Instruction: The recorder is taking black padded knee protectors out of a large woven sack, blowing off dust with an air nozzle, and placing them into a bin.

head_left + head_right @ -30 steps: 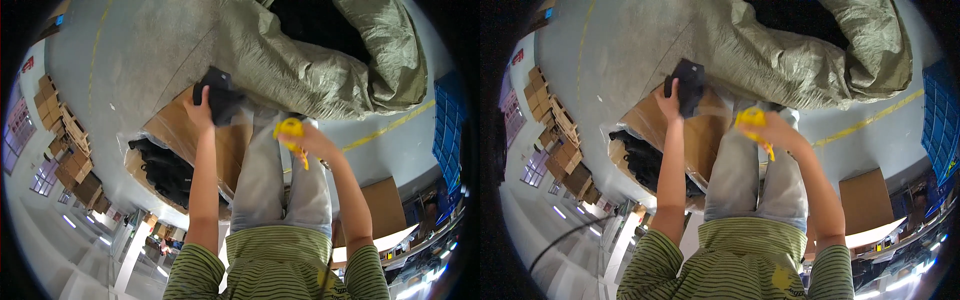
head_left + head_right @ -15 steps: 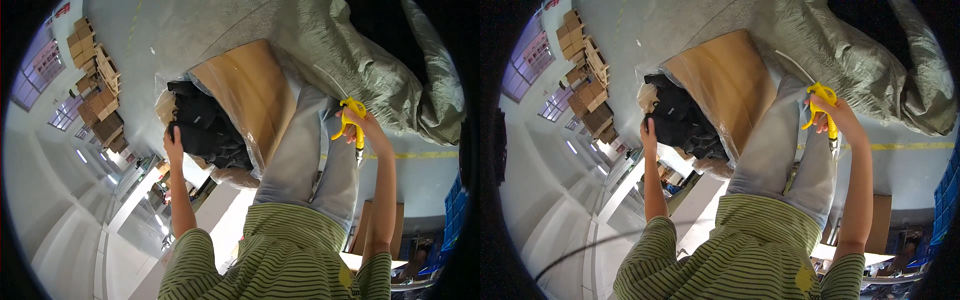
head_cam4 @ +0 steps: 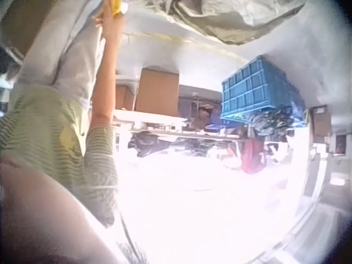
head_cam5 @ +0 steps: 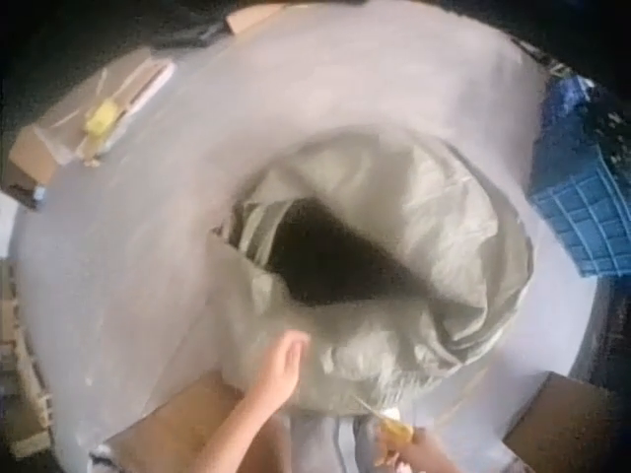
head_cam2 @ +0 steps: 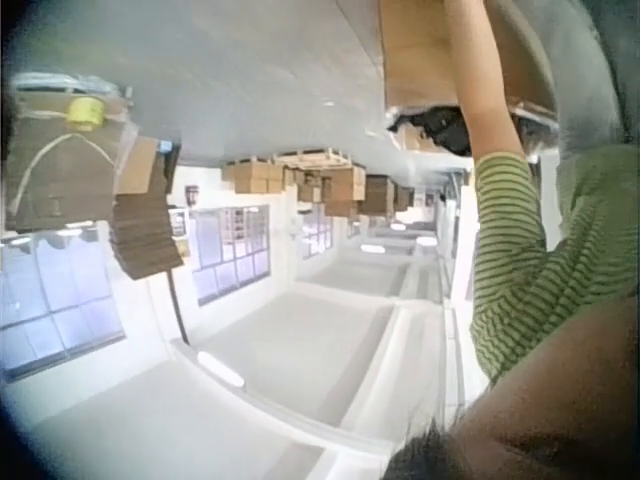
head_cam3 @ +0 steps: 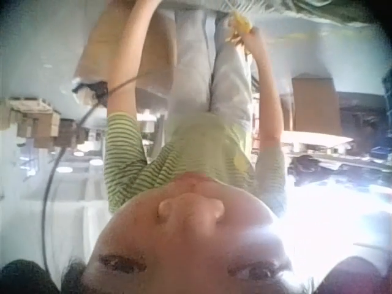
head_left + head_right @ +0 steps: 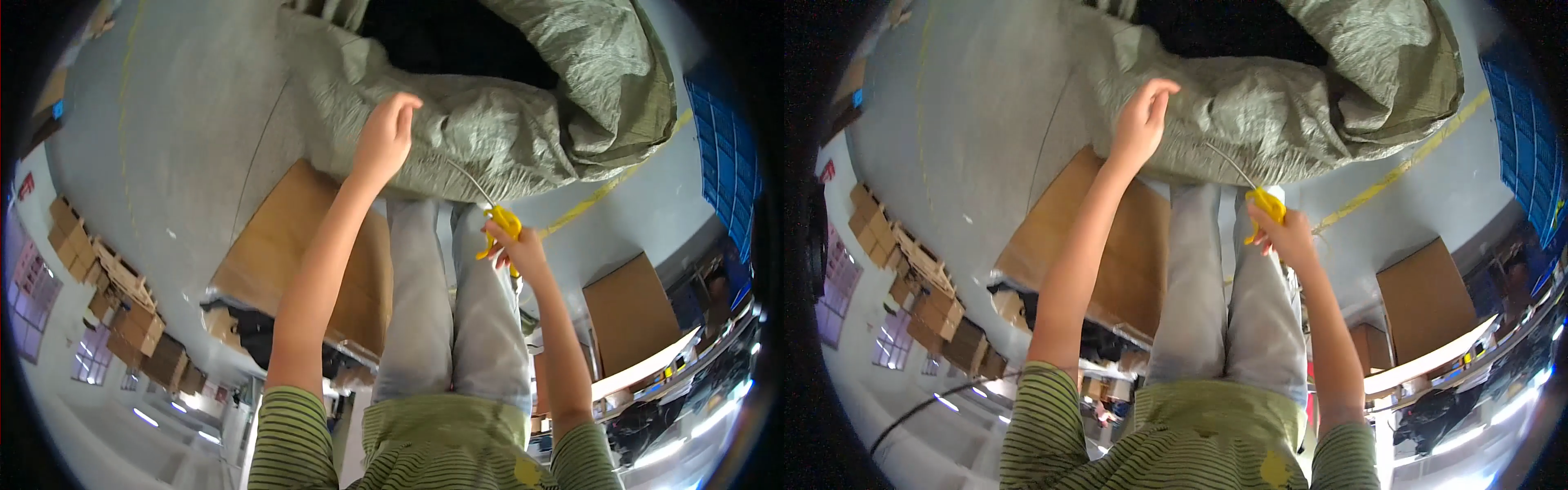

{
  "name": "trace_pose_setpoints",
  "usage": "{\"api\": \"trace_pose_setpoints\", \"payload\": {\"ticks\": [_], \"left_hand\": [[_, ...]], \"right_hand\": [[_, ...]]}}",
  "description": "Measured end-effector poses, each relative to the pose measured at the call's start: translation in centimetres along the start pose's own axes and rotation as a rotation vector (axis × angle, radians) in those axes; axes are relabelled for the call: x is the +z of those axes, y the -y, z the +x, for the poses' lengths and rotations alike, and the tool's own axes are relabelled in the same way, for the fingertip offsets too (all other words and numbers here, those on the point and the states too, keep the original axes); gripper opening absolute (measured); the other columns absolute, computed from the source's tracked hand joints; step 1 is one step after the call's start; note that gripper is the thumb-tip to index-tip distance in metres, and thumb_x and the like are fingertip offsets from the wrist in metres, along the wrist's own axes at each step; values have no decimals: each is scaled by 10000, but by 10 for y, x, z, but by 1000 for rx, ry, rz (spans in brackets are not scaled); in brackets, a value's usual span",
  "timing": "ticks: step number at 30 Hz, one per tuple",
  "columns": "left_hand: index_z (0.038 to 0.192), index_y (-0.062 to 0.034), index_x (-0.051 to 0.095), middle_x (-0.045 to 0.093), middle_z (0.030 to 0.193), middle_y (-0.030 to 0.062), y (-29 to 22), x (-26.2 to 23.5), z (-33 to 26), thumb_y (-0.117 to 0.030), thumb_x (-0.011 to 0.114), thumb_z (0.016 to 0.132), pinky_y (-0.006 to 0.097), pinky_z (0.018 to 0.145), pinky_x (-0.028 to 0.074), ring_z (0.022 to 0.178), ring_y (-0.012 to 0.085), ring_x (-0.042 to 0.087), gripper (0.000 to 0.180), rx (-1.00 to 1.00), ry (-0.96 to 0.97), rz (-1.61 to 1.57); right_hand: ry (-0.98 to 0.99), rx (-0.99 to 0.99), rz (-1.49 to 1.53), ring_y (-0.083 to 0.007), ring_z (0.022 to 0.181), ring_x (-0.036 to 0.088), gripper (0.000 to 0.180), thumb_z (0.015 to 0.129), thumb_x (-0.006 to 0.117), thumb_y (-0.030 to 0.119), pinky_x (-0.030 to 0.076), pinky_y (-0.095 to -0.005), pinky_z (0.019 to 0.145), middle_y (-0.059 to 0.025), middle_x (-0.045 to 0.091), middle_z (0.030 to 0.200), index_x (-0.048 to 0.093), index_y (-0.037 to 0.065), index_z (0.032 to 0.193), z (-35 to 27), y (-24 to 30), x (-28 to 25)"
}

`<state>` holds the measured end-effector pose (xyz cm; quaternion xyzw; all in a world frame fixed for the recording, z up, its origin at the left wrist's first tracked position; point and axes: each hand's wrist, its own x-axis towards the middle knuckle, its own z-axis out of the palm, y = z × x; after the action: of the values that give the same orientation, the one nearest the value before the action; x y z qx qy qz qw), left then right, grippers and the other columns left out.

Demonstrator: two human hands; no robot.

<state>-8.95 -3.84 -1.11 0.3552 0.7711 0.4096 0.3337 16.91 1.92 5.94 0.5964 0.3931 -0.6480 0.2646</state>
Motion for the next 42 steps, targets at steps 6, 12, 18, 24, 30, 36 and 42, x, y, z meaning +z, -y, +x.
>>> {"api": "trace_pose_setpoints", "payload": {"ticks": [6,12,18,24,30,36,42], "left_hand": [[1336,-107,383,461,1253,270,68,99,142,-403,508,899,385,965,407,1129,332,502,542,-1124,212,-727],[1394,-127,284,298,1409,178,81,199,177,-393,500,904,387,1055,298,1265,278,360,598,-968,297,-787],[1390,-124,298,291,1431,91,139,234,172,-403,423,935,383,1060,287,1281,250,333,548,-90,585,-270],[1312,-76,418,488,1286,72,73,196,153,-258,512,912,335,967,374,1148,222,473,449,-846,356,-993],[1117,9,520,548,1154,63,-11,82,136,-192,699,782,313,921,395,1077,180,508,430,-587,45,-865],[1170,37,496,545,1159,120,-18,-13,82,-99,702,788,286,922,397,1043,169,528,454,-100,-38,-139],[1175,22,506,552,1168,125,-28,-64,42,-326,569,896,301,928,407,1040,188,539,451,-608,-327,-490]], "right_hand": [[-143,64,329,-87,422,530,352,836,626,343,410,-221,407,-61,608,592,652,-8,836,13,-34,4],[-200,133,525,-82,409,509,354,845,625,346,398,-216,408,-47,602,577,655,-7,842,29,-69,5],[-231,110,668,-80,427,503,354,830,648,343,397,-217,413,-52,604,594,651,-11,839,35,-73,9],[-151,124,707,-71,469,486,368,820,663,368,388,-222,456,-19,556,571,634,3,857,23,-74,0],[-188,-229,566,-79,607,510,342,841,646,336,414,-247,602,2,545,597,600,1,792,3,-28,-4],[-218,-208,646,-69,443,472,329,828,654,326,377,-248,424,9,516,551,595,11,756,-4,31,-7],[89,-220,276,-83,415,465,362,800,665,372,388,-260,421,2,513,537,632,13,828,-11,59,0]]}}
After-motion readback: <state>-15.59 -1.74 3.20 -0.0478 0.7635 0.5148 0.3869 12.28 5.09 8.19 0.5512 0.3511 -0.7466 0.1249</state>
